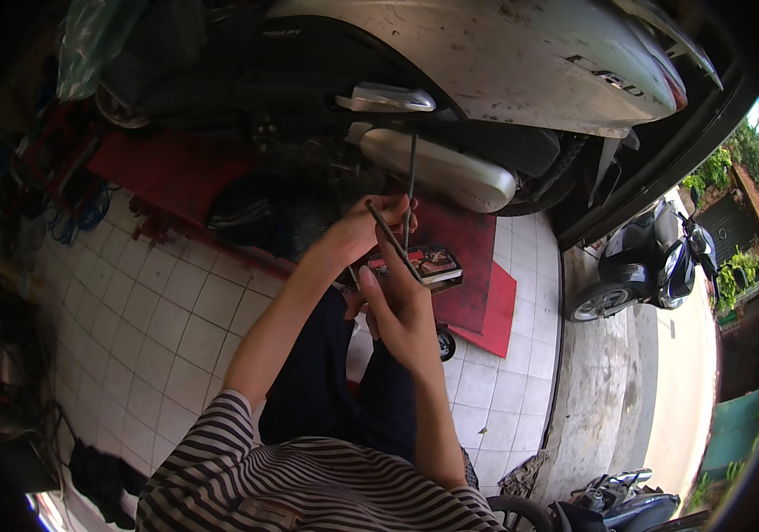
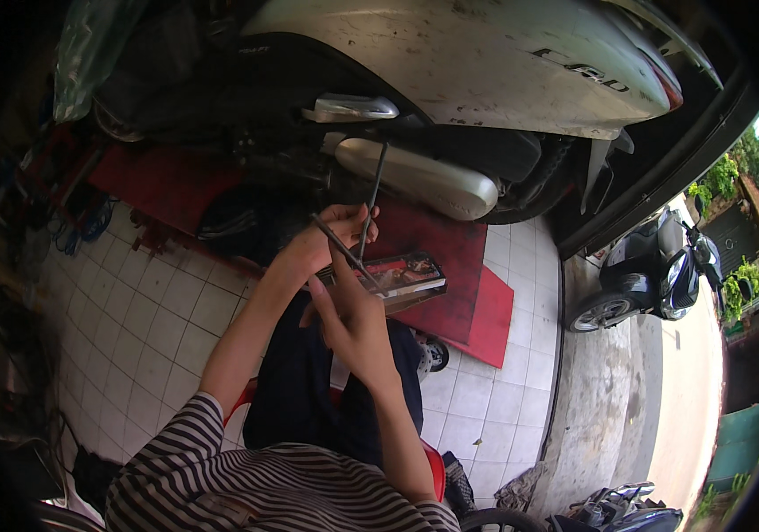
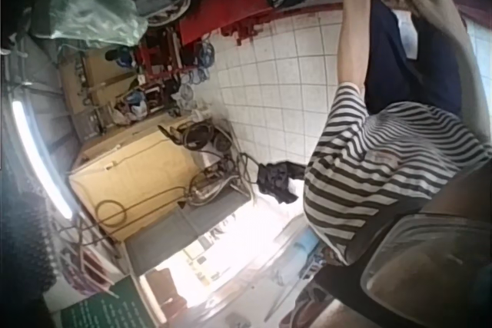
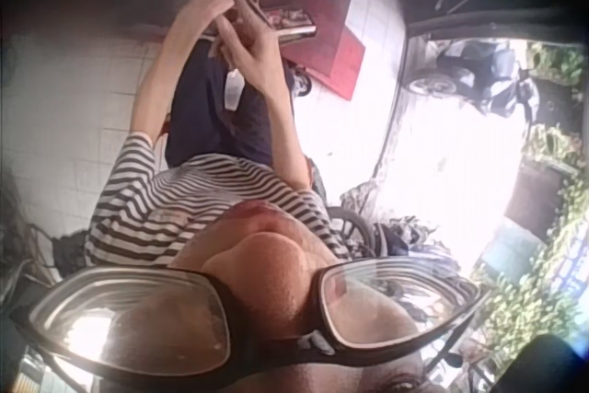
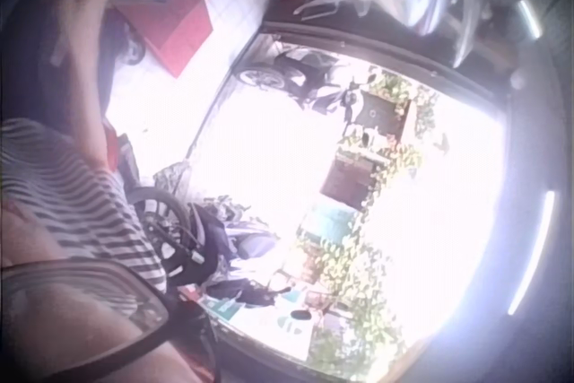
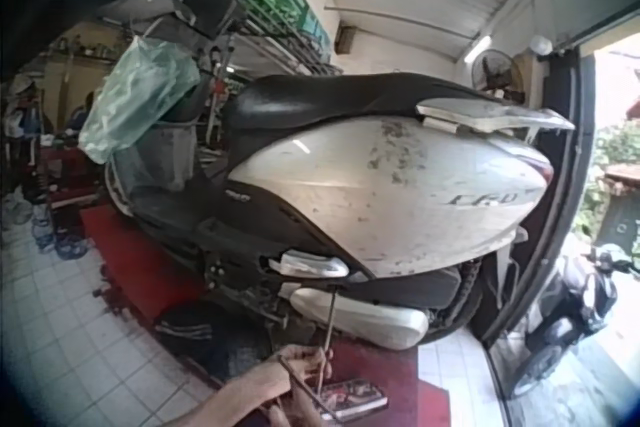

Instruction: The person turns a screw on the side cover of a scooter using a T-handle wrench while holding a cardboard box.

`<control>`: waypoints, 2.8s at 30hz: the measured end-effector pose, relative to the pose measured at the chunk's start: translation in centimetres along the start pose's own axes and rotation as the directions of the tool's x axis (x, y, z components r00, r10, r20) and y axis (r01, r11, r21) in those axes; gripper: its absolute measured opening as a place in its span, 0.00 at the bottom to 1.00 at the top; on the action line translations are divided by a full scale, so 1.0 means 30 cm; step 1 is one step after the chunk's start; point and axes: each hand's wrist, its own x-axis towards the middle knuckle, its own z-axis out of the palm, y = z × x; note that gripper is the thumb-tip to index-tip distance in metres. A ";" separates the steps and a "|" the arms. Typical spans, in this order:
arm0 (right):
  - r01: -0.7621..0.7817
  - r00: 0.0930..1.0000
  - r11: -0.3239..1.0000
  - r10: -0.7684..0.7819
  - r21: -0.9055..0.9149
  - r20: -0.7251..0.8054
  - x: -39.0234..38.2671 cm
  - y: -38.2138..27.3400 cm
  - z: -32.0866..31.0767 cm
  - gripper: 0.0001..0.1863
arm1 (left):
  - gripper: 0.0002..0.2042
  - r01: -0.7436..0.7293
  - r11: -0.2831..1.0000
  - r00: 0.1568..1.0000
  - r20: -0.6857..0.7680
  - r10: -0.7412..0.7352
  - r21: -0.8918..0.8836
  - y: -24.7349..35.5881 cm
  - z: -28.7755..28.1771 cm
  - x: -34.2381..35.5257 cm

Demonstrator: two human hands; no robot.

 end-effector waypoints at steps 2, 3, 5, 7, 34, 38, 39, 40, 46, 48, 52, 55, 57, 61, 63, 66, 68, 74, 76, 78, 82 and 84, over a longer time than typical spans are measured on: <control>0.075 0.995 0.995 -0.080 -0.072 -0.066 -0.015 -0.029 -0.018 0.36 | 0.17 -0.027 1.000 0.994 -0.104 0.028 0.003 -0.014 0.001 0.000; 0.076 0.984 0.992 -0.091 -0.103 -0.152 -0.026 -0.022 -0.036 0.38 | 0.18 -0.018 1.000 0.997 -0.074 0.018 0.012 -0.014 0.009 -0.006; 0.049 0.954 0.976 -0.108 -0.210 -0.280 -0.045 0.020 -0.076 0.39 | 0.20 -0.001 1.000 1.000 -0.015 0.001 0.031 0.003 0.011 -0.009; 0.031 0.910 0.968 -0.130 -0.248 -0.393 -0.060 0.112 -0.084 0.39 | 0.21 0.004 0.999 1.000 -0.020 -0.003 0.046 0.014 0.022 -0.008; 0.026 0.999 0.996 -0.029 0.083 0.029 -0.015 0.034 -0.004 0.30 | 0.20 0.074 0.991 0.995 -0.071 -0.067 0.109 0.022 0.012 0.016; 0.107 0.991 0.991 -0.112 -0.077 -0.074 -0.012 -0.019 -0.020 0.30 | 0.20 0.084 0.989 0.991 -0.112 -0.070 0.125 0.009 -0.018 0.005; 0.119 0.984 0.980 -0.138 -0.159 -0.115 -0.010 -0.017 -0.036 0.30 | 0.20 0.076 0.989 0.991 -0.116 -0.060 0.131 0.008 -0.017 0.007; 0.126 0.974 0.962 -0.166 -0.240 -0.153 -0.009 -0.013 -0.049 0.30 | 0.20 0.064 0.988 0.994 -0.101 -0.050 0.140 0.011 -0.019 0.009; 0.084 0.854 0.768 -0.383 -0.635 -0.351 -0.025 0.111 -0.090 0.32 | 0.18 0.056 0.964 0.996 -0.080 -0.036 0.258 0.052 0.022 0.005; 0.016 0.849 0.748 -0.361 -0.664 -0.386 -0.039 0.148 -0.096 0.32 | 0.19 0.083 0.935 0.995 -0.074 -0.061 0.345 0.053 0.022 0.007; -0.002 0.836 0.754 -0.359 -0.657 -0.415 -0.046 0.187 -0.096 0.31 | 0.19 0.071 0.944 0.997 -0.051 -0.057 0.321 0.054 0.010 0.003; -0.010 0.885 0.773 -0.288 -0.634 -0.365 -0.052 0.231 -0.111 0.30 | 0.20 0.049 0.971 0.998 -0.036 -0.041 0.234 0.054 -0.009 0.023; 0.014 0.939 0.864 -0.184 -0.503 -0.290 -0.052 0.233 -0.095 0.29 | 0.20 0.044 0.978 0.999 -0.034 -0.038 0.205 0.055 -0.012 0.027; -0.155 0.988 0.981 0.156 0.117 -0.001 -0.041 0.149 -0.037 0.31 | 0.22 0.028 0.981 0.997 -0.080 -0.012 0.194 0.048 -0.004 0.021; -0.268 0.960 0.891 0.214 0.366 0.181 -0.028 0.066 -0.034 0.34 | 0.23 0.020 0.974 0.997 -0.081 -0.002 0.225 0.051 0.003 0.019; -0.277 0.961 0.784 0.230 0.556 0.153 -0.018 0.070 -0.027 0.30 | 0.23 0.011 0.959 0.998 -0.062 0.007 0.284 0.061 0.022 0.015; -0.194 0.978 0.768 0.202 0.611 0.056 -0.020 0.085 -0.027 0.25 | 0.22 0.028 0.958 0.998 -0.062 -0.010 0.287 0.072 0.033 0.010; -0.088 0.962 0.981 0.128 0.172 -0.240 -0.068 0.226 -0.052 0.17 | 0.15 0.080 0.926 0.996 -0.060 -0.062 0.369 0.017 0.101 -0.082; -0.071 0.968 0.983 0.027 -0.168 -0.251 -0.130 0.277 -0.071 0.16 | 0.12 0.043 0.884 0.999 -0.046 -0.025 0.466 -0.042 0.124 -0.145; -0.163 0.950 0.931 0.059 -0.328 -0.306 -0.210 0.302 -0.080 0.15 | 0.09 0.107 0.825 0.994 -0.092 -0.067 0.555 -0.099 0.162 -0.227; -0.259 0.940 0.941 0.194 -0.217 -0.282 -0.364 0.404 -0.083 0.15 | 0.14 0.032 0.764 0.999 -0.023 -0.023 0.645 -0.302 0.175 -0.372; -0.385 0.904 0.922 0.365 -0.051 -0.223 -0.457 0.446 -0.113 0.16 | 0.14 0.069 0.757 0.997 -0.023 -0.072 0.650 -0.391 0.161 -0.423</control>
